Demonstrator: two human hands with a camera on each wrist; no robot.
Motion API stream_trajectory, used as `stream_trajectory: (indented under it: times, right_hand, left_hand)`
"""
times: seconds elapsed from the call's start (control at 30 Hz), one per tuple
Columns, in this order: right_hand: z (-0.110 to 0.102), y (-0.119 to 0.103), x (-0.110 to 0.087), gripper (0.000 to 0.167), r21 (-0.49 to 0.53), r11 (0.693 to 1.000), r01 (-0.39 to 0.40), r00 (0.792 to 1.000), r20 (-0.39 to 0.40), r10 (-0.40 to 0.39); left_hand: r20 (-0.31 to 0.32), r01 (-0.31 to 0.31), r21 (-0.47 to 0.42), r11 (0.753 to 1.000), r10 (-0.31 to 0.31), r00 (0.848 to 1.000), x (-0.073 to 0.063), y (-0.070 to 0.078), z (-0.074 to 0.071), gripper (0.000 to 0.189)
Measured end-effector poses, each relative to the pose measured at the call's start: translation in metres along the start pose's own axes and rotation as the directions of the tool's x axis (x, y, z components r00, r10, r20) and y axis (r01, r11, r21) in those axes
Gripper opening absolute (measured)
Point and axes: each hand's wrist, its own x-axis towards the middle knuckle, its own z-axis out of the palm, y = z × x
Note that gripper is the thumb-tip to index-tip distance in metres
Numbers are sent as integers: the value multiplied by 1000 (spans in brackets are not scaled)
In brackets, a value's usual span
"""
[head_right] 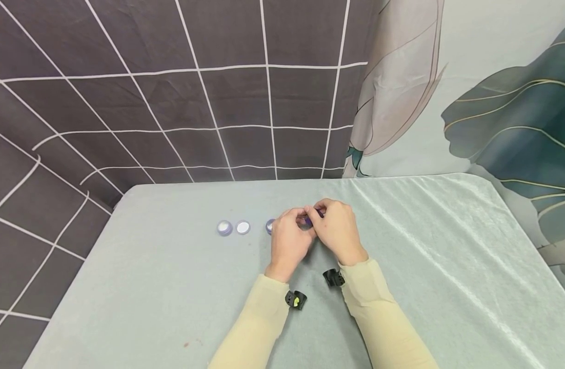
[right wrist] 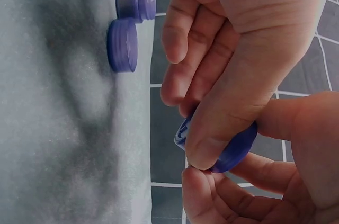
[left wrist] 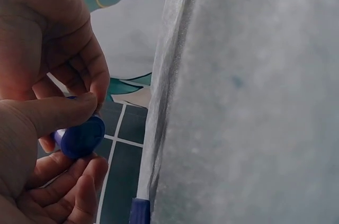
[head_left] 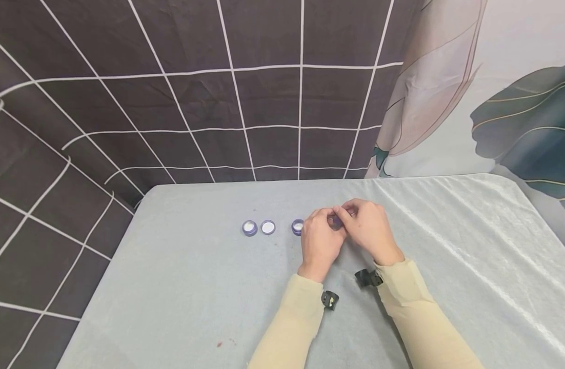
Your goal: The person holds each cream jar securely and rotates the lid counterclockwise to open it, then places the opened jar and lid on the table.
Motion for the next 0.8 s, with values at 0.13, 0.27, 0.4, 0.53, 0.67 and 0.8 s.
stream_trajectory:
  times: [0.13,0.27,0.4,0.53,0.67,0.8]
  right_hand:
    - [1,0,-1,26,-7,1000,10,1000,-7,-10]
    - [0,0,-1,25,-8,1000,20,1000,-7,-20]
    - [0,-1,-1,25,-7,1000,27,1000,-1,-27]
    - [0,-1,-1,25,-6,1000,24,1000,3,-24]
    - [1,-1,-1,26,-9,1000,23,1000,6,-23]
    - [1,-1,-2,25,-5,1000,20,1000,10,-20]
  left_hand:
    - [-11,-9,-1,1000,9,1000,1,0,0,30]
    - [-17,-17,-8,1000,17,1000,1,-1,-1,28]
    - [-16,-16,-13,1000,16,1000,2,-1,-2,26]
    - [-7,-4,-25,1000,4,1000,3,-1,-2,26]
    - [-3,13,-42,999,-13,1000,4,-2,-2,26]
    - [5,28,-62,998,-28,1000,4,-2,-3,25]
